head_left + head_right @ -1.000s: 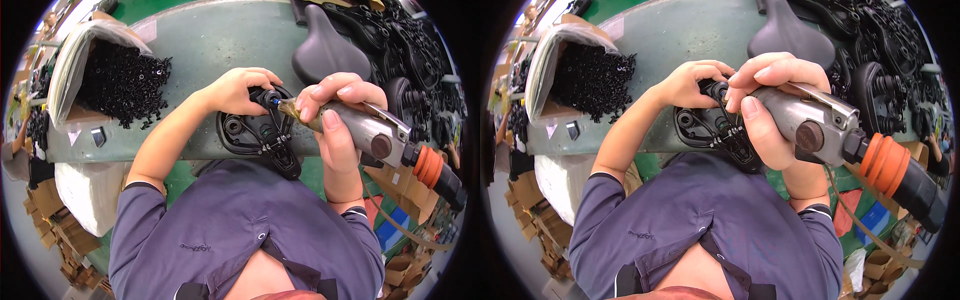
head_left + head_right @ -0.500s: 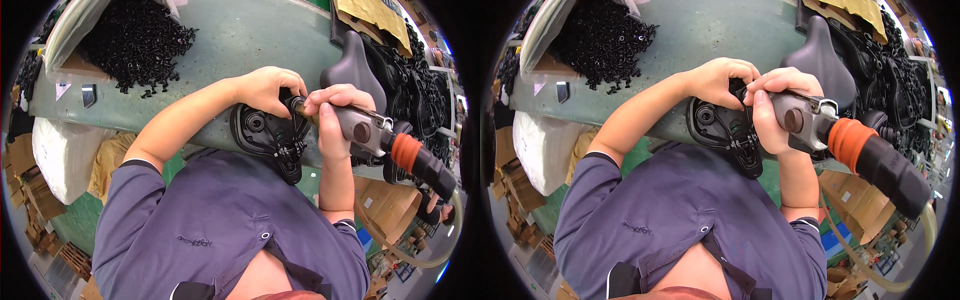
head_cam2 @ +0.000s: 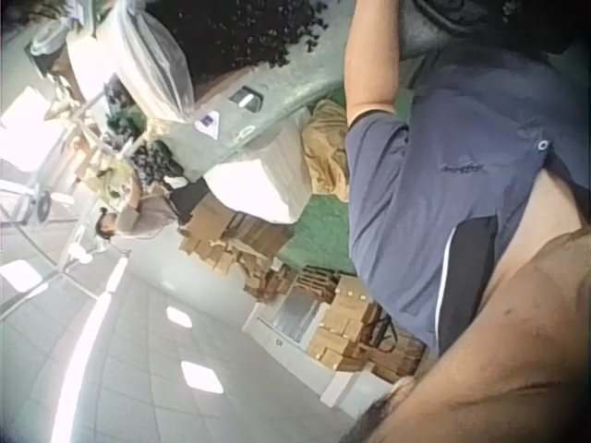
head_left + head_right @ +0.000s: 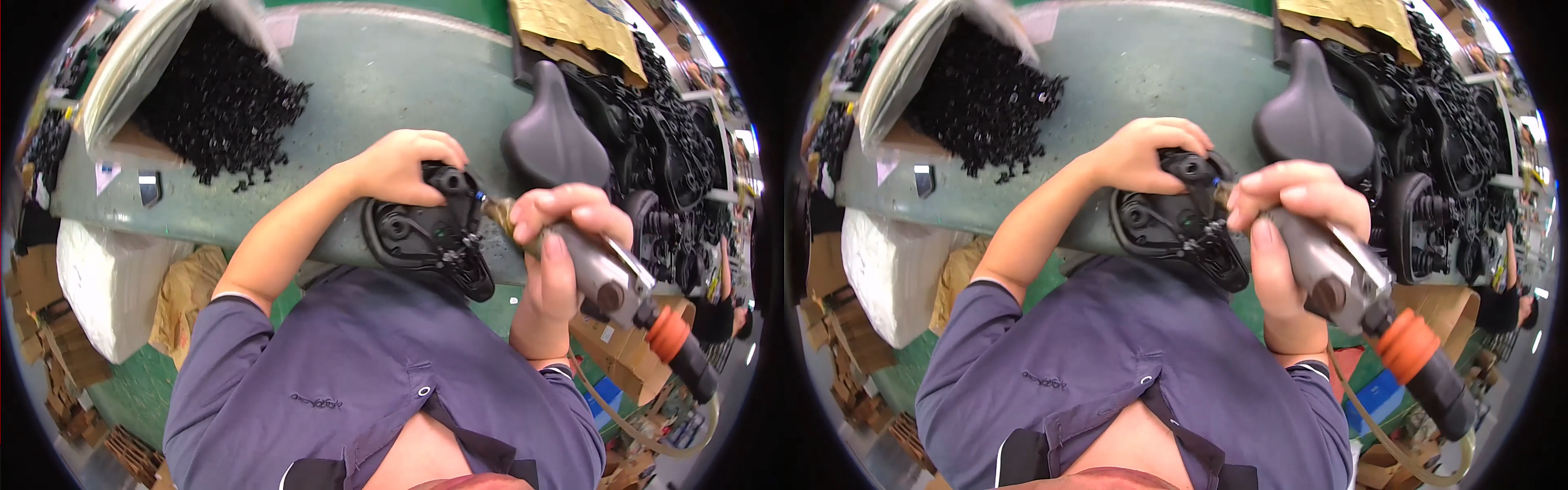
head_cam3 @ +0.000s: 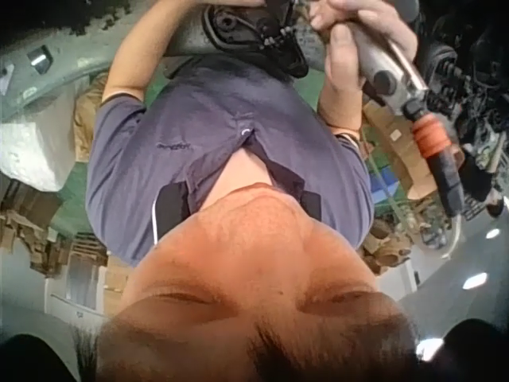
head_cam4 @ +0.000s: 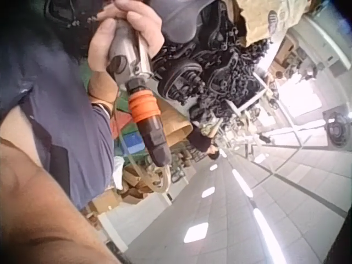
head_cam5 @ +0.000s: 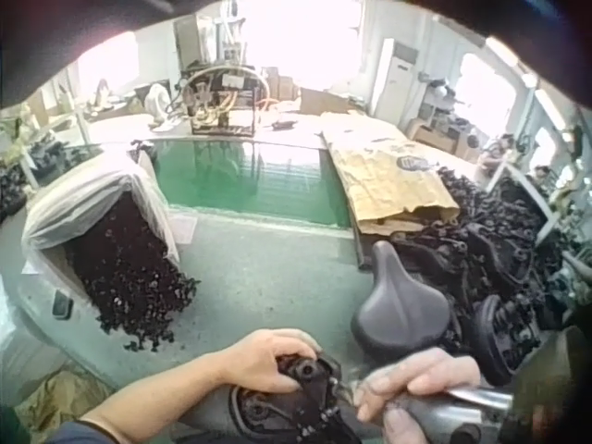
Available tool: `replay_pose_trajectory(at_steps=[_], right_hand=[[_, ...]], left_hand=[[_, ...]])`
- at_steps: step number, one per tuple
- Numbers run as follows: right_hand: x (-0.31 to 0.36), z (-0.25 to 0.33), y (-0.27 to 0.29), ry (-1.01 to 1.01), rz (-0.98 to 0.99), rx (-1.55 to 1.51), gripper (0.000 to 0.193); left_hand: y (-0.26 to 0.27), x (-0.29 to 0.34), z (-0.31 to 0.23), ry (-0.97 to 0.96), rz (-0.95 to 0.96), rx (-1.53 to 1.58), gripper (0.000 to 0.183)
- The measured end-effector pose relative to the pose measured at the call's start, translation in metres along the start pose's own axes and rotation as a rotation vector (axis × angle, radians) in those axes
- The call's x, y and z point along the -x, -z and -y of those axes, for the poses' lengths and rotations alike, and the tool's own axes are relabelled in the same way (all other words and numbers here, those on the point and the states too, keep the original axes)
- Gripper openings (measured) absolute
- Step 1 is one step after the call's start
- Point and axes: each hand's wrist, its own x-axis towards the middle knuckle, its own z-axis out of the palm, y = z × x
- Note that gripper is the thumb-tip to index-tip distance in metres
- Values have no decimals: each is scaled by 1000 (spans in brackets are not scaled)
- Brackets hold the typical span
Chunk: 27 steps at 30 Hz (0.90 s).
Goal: Assembling bicycle seats by attaching components using a pneumatic screwdriver on an assembly line.
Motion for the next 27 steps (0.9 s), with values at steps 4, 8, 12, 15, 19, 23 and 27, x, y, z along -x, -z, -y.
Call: replay_pose_trajectory(at_steps=[4, 8, 12, 15, 19, 23, 27], right_hand=[[28, 21, 20, -109, -61, -6, 34], [54, 7, 34, -122, -89, -16, 38], [66, 8, 36, -84, -124, -60, 39], [73, 7, 44, -67, -174, -2, 37], [81, 0, 49, -104, -219, -49, 34], [91, 2, 53, -96, -209, -66, 38], [100, 14, 53, -133, -219, -21, 36]], left_hand=[[73, -4, -11, 65, -122, -219, 42], [171, -26, 16, 261, -501, -159, 40], [219, -69, 65, 338, -1226, -984, 49], [138, -116, 44, -164, -677, -1192, 54], [39, -152, 47, -235, 31, -1269, 73], [-2, -203, 57, -337, 134, -1188, 79], [-17, -229, 57, -483, 247, -1092, 75]])
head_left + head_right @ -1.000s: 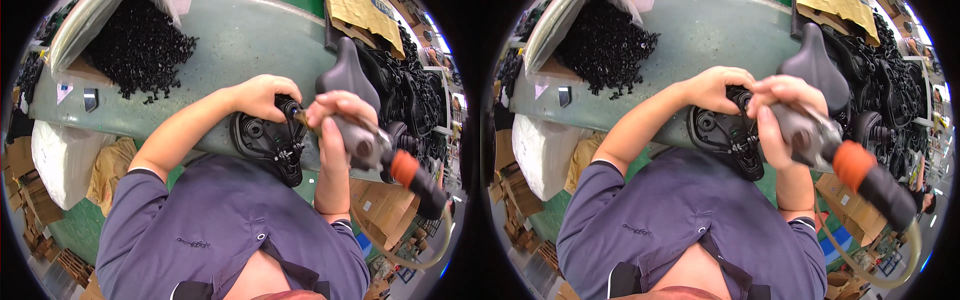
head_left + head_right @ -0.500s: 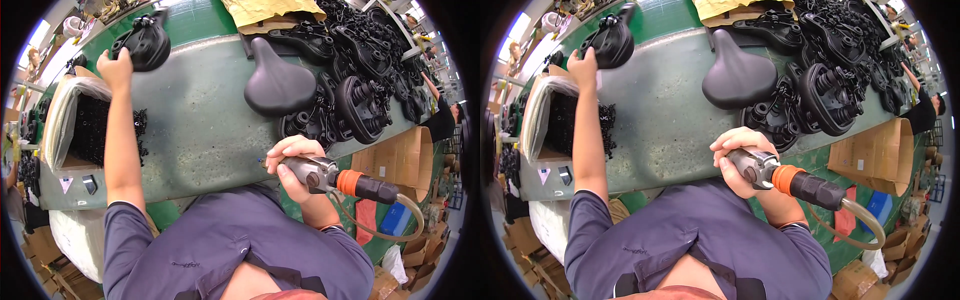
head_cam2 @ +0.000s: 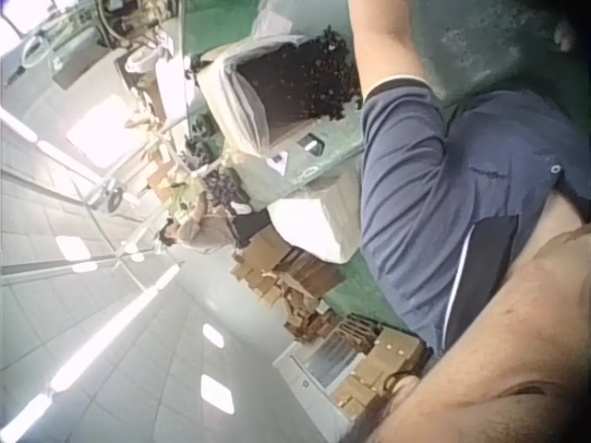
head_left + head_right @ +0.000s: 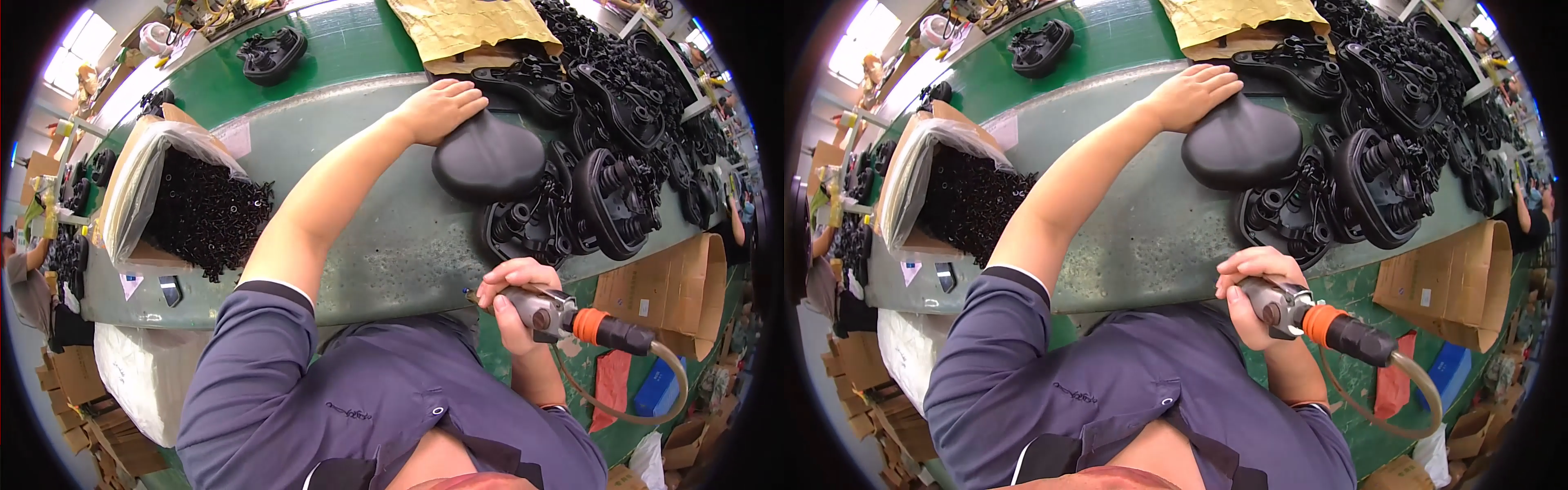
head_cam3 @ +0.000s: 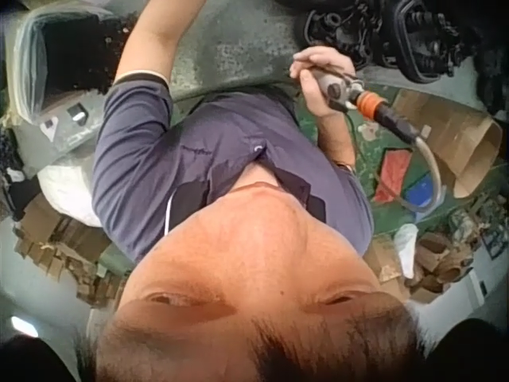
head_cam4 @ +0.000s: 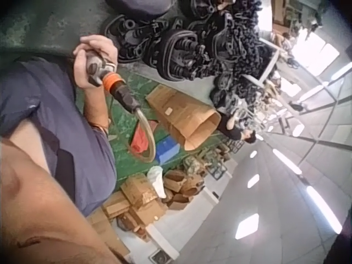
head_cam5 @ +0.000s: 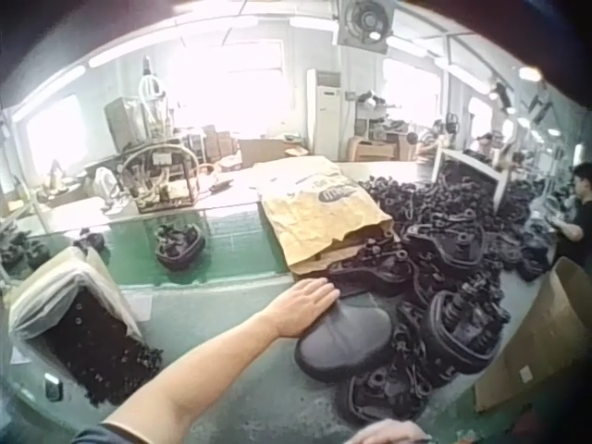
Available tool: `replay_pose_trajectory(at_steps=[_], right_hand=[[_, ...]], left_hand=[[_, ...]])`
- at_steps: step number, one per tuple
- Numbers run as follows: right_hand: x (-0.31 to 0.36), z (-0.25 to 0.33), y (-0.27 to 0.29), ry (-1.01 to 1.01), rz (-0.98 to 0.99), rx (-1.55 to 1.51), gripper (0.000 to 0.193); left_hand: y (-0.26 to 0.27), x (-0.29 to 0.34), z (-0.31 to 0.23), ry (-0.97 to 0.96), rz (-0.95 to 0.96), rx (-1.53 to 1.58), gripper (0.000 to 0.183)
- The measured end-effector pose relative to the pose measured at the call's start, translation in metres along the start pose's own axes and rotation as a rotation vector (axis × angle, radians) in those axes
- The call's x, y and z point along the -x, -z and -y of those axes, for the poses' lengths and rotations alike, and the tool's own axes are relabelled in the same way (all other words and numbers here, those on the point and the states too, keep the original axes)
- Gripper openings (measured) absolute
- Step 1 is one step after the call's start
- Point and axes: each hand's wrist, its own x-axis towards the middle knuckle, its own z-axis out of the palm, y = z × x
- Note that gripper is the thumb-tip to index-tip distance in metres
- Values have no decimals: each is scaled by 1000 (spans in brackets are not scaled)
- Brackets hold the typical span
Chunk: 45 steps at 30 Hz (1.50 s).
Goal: Assembling bicycle seats by attaching components using a pneumatic screwdriver on an assembly line.
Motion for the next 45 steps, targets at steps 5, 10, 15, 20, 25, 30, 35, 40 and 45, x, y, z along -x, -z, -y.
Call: replay_pose_trajectory(at_steps=[5, 10, 15, 20, 25, 30, 35, 40, 45], right_hand=[[6, 3, 1, -1, -34, -1, 37], [-1, 2, 1, -12, 25, -47, 37], [-9, 9, -7, -4, 48, -23, 36], [-22, 13, -18, -29, 26, -47, 31], [-43, 19, -41, -8, 21, -76, 32], [-58, 14, -40, 126, 165, -118, 39], [-58, 16, -45, 135, 191, -123, 38], [-61, 10, -56, 136, 202, -178, 37], [-63, 11, -62, 133, 262, -198, 37]], left_hand=[[1, 39, -8, 285, 150, 100, 66], [11, 89, -32, 679, 93, 318, 55], [30, 138, -91, 1041, -35, 1005, 56], [47, 191, -195, 1417, -178, 1902, 54], [82, 210, -251, 1401, 93, 2040, 65], [120, 250, -238, 1385, 161, 1767, 33], [128, 322, -195, 1433, -129, 230, 24], [112, 367, -168, 1370, -61, 84, 18], [108, 353, -157, 1257, -196, 177, 11]])
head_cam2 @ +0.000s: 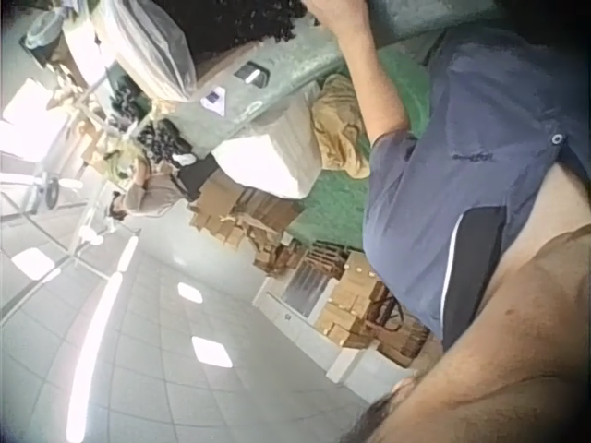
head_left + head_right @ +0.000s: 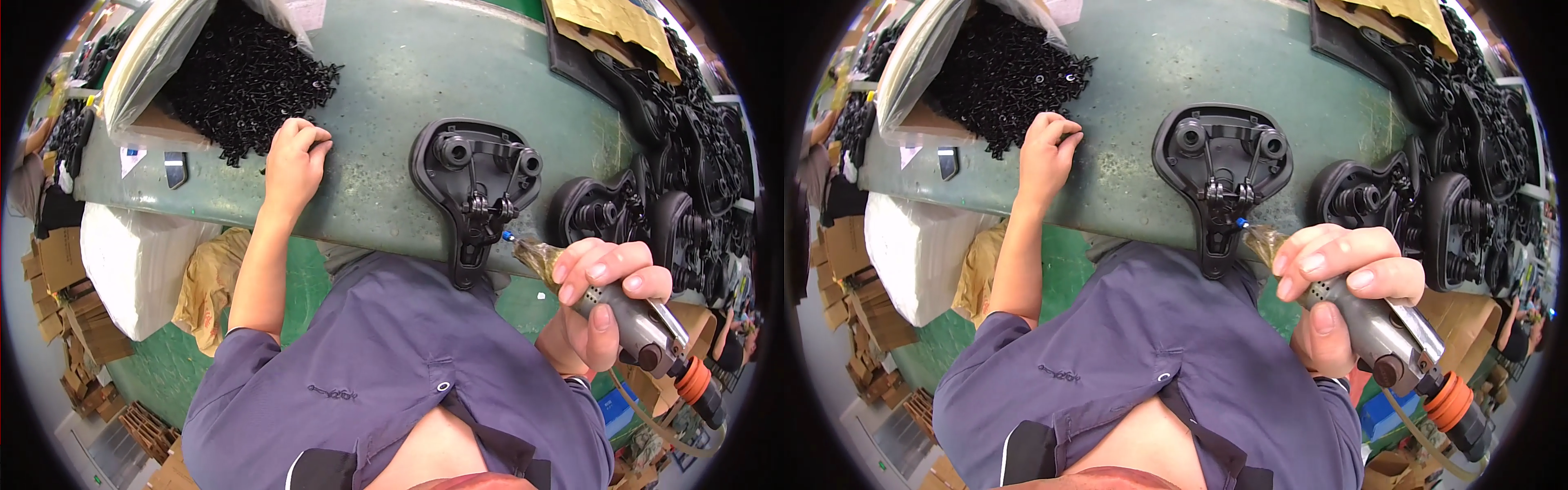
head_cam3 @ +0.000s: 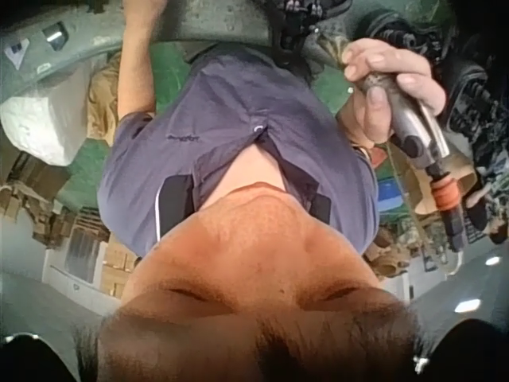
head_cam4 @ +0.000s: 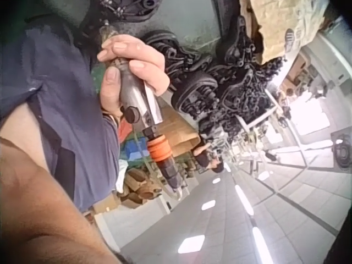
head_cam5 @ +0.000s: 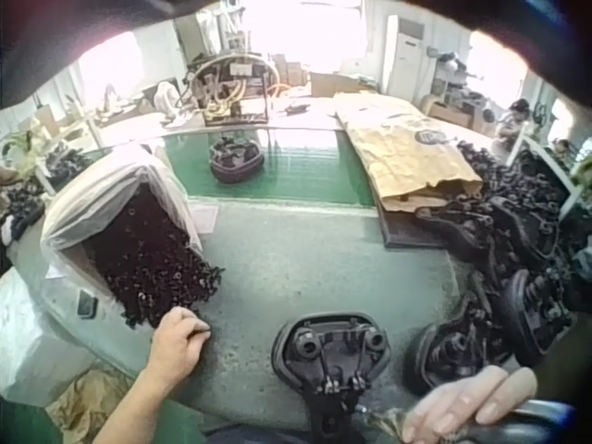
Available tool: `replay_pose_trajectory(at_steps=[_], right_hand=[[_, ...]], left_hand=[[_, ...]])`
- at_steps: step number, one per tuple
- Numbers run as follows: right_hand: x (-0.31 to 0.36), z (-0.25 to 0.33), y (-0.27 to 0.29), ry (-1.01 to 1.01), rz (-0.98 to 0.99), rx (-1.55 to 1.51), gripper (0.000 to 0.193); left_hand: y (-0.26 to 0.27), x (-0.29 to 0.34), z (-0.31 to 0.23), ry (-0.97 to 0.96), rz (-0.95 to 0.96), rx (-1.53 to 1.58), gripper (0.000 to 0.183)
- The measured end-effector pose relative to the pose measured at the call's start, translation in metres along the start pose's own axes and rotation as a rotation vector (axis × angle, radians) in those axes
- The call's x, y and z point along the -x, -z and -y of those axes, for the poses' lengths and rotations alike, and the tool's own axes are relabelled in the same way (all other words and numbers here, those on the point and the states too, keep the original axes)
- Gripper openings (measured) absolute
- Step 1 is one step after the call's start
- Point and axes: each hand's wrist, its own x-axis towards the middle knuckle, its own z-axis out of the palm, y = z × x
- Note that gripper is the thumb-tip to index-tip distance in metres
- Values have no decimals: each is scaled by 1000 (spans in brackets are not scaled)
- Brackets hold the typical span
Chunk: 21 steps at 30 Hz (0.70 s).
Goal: Assembling bicycle seats by attaching components using a pneumatic screwdriver on an assembly line.
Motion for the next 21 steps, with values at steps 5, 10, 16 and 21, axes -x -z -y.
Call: replay_pose_trajectory(at_steps=[5, 10, 16, 21], right_hand=[[-18, 9, -5, 14, 121, -141, 41], [-28, -1, -23, 94, 112, -205, 33], [-22, 1, -20, 28, 116, -172, 33], [-18, -1, -19, 17, 68, -205, 33]], left_hand=[[1, 4, -102, 258, 246, 1260, 12], [-16, 39, -154, 336, 610, 2015, 18], [-22, 39, -158, 236, 559, 1870, 17], [-11, 29, -156, 307, 798, 1754, 16]])
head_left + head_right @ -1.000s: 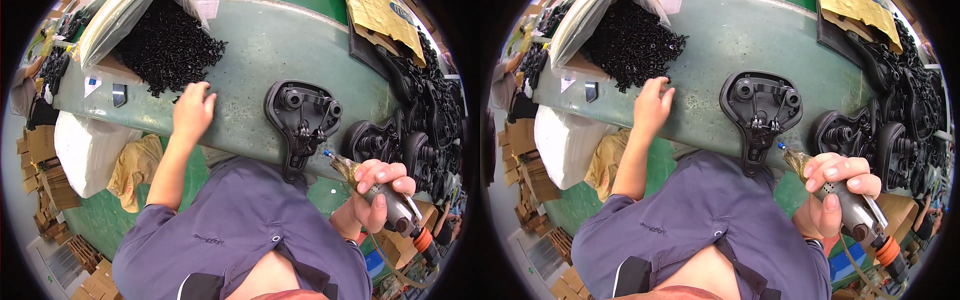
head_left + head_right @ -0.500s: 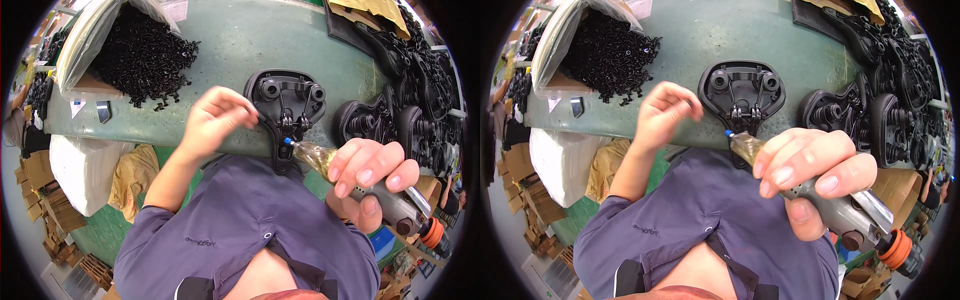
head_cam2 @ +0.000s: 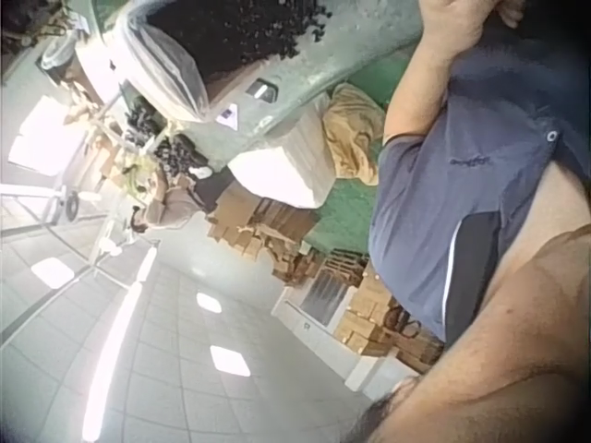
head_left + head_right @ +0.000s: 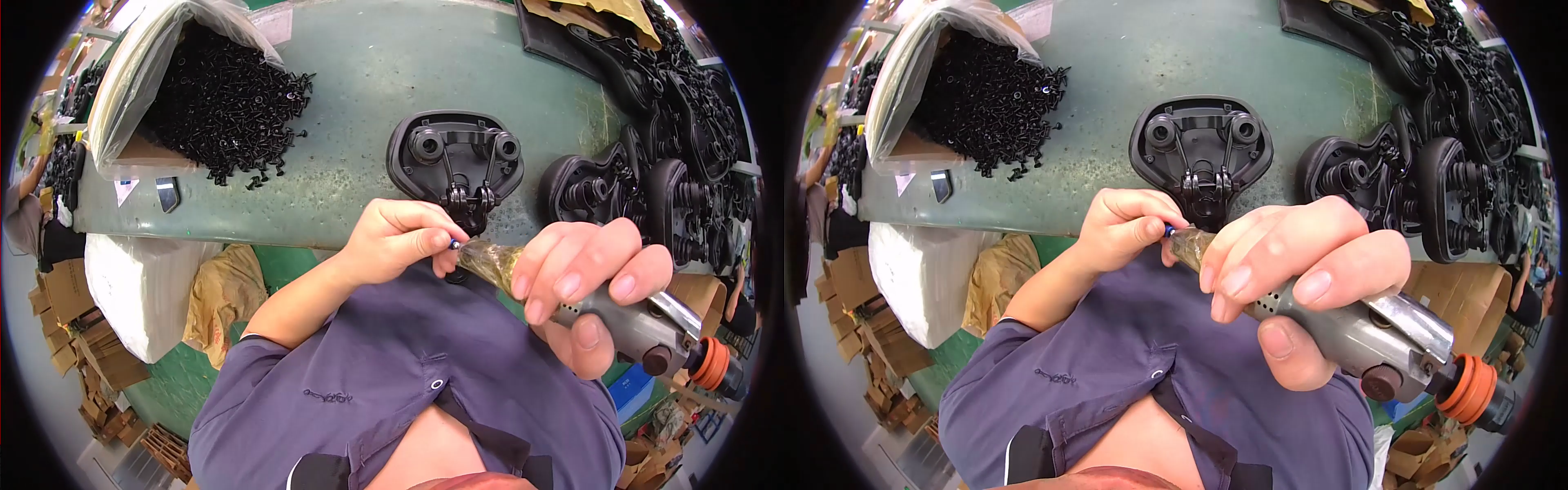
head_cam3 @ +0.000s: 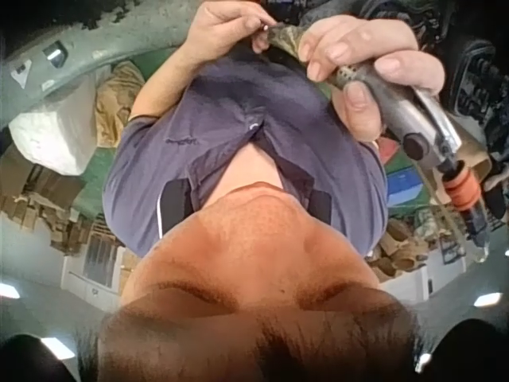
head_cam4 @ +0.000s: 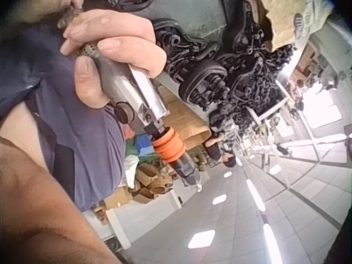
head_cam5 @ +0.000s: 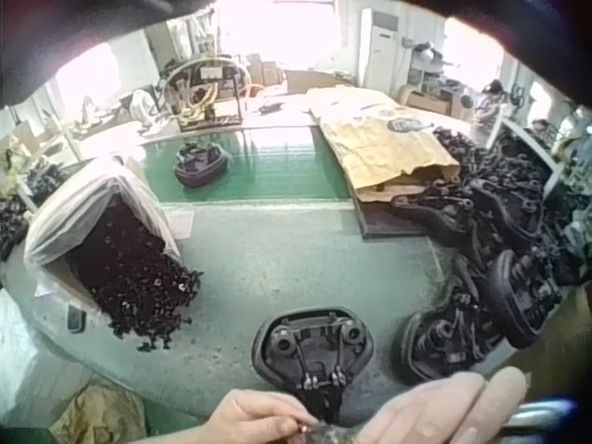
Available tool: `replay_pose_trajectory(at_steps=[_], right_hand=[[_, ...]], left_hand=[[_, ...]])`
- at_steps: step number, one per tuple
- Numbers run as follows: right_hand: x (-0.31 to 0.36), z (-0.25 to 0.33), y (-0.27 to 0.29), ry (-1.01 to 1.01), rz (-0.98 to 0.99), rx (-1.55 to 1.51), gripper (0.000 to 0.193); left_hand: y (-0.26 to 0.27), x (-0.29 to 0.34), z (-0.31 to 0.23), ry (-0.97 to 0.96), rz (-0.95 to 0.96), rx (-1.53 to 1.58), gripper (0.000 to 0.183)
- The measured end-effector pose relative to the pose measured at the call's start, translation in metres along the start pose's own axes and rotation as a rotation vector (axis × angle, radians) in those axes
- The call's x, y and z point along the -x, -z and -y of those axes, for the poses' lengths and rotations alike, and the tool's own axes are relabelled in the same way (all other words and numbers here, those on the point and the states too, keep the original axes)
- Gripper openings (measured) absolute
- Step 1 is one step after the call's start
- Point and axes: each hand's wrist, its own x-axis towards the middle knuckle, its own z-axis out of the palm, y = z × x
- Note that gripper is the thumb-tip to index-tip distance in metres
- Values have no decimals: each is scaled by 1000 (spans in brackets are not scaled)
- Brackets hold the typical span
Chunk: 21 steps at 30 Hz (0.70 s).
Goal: Assembling bicycle seats by attaching components using a pneumatic screwdriver on an assembly line.
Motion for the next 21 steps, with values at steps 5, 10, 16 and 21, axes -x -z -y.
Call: replay_pose_trajectory(at_steps=[5, 10, 16, 21], right_hand=[[5, 2, 9, 47, 68, 45, 34], [-6, 11, 16, 90, 107, 206, 37], [-8, 1, 20, 68, 82, 231, 41], [-11, -10, 19, 23, 100, 215, 42]], left_hand=[[10, -19, -14, -623, 44, -932, 38], [58, -47, -28, -625, -301, -1428, 68], [68, -54, 14, -705, -408, -1397, 52], [41, -36, 26, -656, -540, -1415, 53]])
